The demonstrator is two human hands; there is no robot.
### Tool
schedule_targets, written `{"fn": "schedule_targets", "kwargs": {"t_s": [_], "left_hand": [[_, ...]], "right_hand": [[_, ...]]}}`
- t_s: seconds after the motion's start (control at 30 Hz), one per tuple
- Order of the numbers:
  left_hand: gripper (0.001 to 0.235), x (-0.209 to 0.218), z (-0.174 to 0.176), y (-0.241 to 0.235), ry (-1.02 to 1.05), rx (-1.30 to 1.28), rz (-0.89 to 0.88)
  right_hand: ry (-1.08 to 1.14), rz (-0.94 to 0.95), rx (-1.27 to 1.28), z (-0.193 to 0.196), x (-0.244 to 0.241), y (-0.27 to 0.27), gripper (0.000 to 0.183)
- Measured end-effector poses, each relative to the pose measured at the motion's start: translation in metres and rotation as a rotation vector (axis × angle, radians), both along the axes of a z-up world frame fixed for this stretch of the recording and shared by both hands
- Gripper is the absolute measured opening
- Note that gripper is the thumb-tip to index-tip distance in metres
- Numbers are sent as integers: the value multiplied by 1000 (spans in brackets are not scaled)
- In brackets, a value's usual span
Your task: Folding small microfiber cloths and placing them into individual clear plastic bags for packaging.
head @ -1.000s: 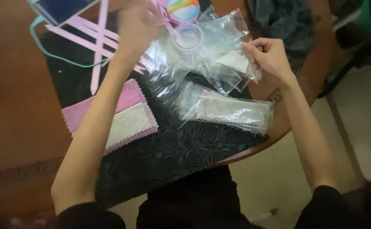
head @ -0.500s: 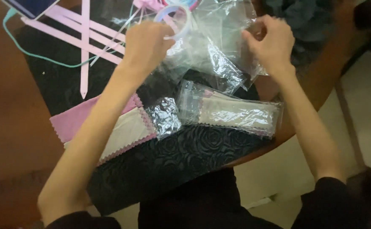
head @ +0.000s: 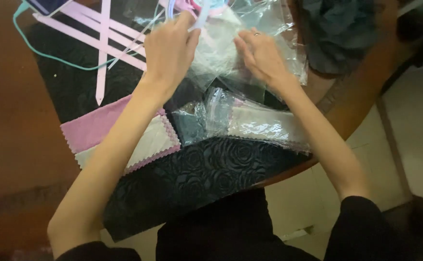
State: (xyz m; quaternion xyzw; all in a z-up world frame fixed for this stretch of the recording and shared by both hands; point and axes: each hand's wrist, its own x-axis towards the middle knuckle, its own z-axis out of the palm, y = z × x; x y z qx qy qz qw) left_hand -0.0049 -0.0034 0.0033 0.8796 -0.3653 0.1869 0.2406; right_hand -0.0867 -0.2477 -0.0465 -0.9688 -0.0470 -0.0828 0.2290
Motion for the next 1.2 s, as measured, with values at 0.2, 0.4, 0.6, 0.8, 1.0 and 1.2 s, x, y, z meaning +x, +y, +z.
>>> {"fn": "schedule_targets", "kwargs": {"t_s": [0.2, 0.4, 0.6, 0.8, 1.0, 1.2], "left_hand": [[19, -20, -10, -21, 356, 77, 137], [28, -16, -23, -41, 583, -48, 111], [16, -12, -37, -55, 649, -38, 121], [14, 15, -53, -55, 735, -248, 148], [21, 39, -38, -28, 597, -635, 168], [24, 55, 0, 28, 171, -702, 186]], "right_hand": [[-262, -180, -20, -3, 4, -17, 22], [-656, -252, 15, 41, -7, -16, 19], [-663, -28, -134, 37, -35, 16, 47], [-518, 292, -327, 5, -43, 50, 41], [-167, 298, -267, 3, -22, 38, 70], [-139, 202, -496, -31, 10, 34, 49]]}}
